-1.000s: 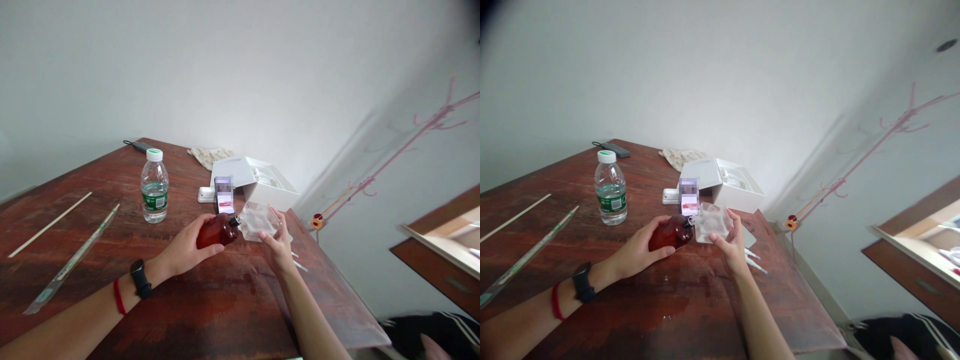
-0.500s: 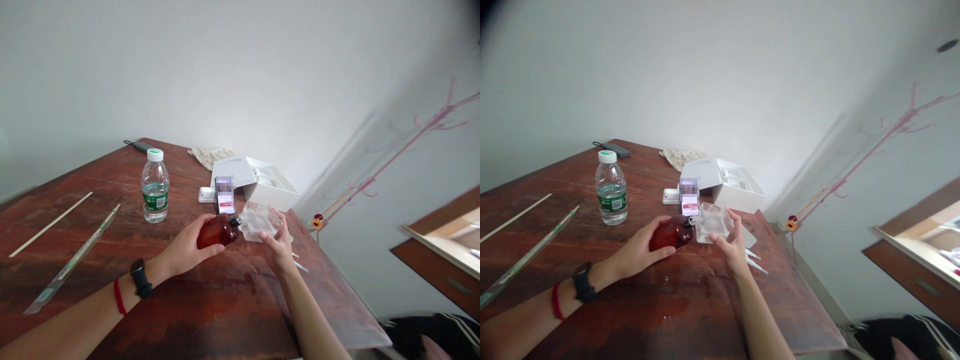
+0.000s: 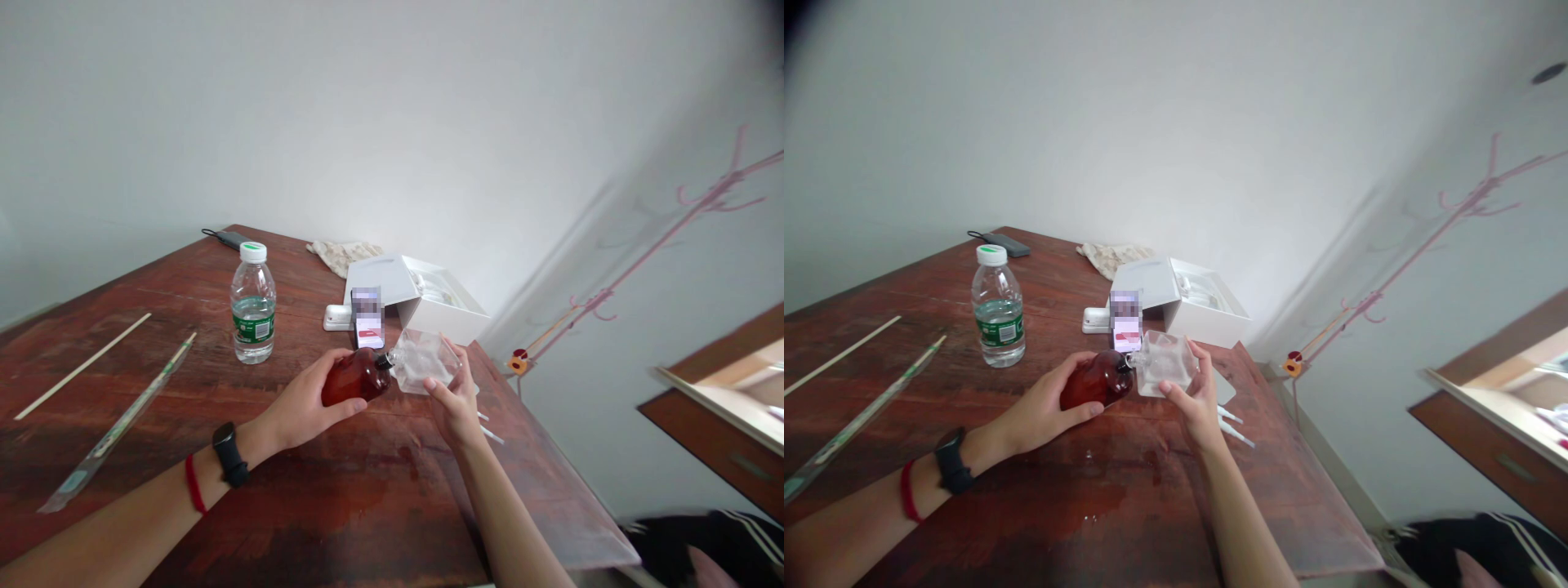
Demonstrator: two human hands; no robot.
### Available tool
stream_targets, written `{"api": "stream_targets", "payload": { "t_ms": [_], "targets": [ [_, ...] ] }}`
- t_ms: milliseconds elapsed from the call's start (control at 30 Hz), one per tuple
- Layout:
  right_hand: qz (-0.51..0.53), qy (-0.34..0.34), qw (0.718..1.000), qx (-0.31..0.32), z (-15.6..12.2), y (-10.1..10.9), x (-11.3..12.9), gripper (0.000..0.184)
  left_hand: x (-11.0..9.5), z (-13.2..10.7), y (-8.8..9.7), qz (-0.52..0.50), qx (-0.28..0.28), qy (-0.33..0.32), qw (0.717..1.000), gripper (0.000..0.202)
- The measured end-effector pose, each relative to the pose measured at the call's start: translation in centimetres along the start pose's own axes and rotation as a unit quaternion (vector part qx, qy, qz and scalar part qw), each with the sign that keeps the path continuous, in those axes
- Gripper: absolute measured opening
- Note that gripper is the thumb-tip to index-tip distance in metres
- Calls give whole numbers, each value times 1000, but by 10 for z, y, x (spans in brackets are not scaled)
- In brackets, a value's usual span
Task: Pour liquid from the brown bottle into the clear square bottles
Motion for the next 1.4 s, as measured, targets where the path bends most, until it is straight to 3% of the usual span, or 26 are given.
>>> {"api": "stream_targets", "payload": {
  "t_ms": [1400],
  "targets": [
    [-39,25,999,-8,-2,-3,6,73,-2,-1,1,20,-3,-1,1000,65]
  ]
}}
Point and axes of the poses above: each hand's wrist, its own z-axis towards the middle knuckle, its own y-axis out of the back of the hand, x = y × z, the point moved 4 cm from there along z, towards the middle knuckle, and after that the axes turned 5 degrees about -x, right-handed, at the moved point
